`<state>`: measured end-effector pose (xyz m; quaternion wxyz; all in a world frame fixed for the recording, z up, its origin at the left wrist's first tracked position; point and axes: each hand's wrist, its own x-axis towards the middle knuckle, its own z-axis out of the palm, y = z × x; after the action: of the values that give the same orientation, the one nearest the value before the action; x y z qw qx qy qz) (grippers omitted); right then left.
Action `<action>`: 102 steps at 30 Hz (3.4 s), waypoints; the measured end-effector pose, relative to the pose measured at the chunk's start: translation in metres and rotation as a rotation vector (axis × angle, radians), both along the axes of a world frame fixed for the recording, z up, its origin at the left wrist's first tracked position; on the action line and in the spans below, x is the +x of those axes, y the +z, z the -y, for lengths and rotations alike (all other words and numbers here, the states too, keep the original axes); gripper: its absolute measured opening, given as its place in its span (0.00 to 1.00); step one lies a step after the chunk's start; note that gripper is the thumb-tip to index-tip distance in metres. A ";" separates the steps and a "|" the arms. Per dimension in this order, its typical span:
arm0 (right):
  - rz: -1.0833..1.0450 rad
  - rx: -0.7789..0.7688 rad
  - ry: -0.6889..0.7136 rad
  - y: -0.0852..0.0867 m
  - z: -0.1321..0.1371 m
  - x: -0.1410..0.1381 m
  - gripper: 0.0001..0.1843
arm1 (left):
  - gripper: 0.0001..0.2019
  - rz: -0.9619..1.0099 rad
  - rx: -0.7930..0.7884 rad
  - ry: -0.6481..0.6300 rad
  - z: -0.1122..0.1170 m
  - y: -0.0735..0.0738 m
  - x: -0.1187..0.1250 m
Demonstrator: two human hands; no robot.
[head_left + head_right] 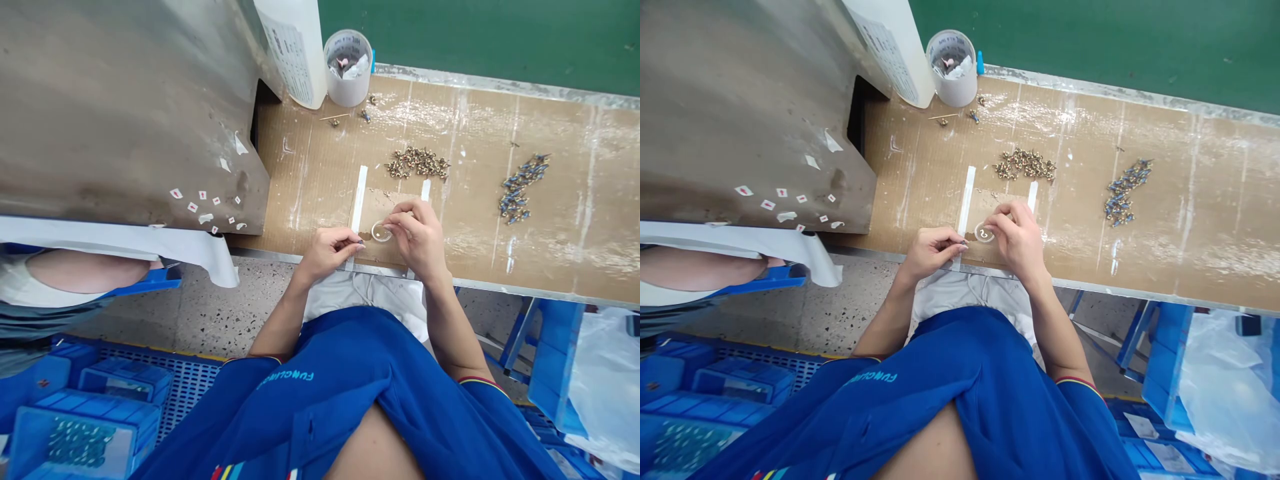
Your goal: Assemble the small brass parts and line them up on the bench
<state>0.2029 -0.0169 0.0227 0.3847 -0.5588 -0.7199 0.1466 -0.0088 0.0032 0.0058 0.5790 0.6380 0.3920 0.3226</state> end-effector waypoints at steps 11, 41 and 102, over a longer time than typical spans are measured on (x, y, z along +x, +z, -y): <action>-0.214 -0.142 -0.023 0.010 0.007 0.002 0.10 | 0.17 -0.091 0.146 -0.062 0.000 0.000 0.000; -0.210 -0.112 0.013 0.013 0.023 -0.020 0.08 | 0.14 -0.147 0.405 -0.109 0.000 -0.004 -0.001; -0.662 -0.492 -0.202 -0.015 0.062 -0.037 0.14 | 0.11 -0.214 0.437 -0.274 0.000 -0.007 0.002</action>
<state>0.1657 -0.0789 0.0077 0.4626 -0.6244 -0.4429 0.4472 -0.0069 0.0034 -0.0009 0.4210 0.8253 0.2822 0.2488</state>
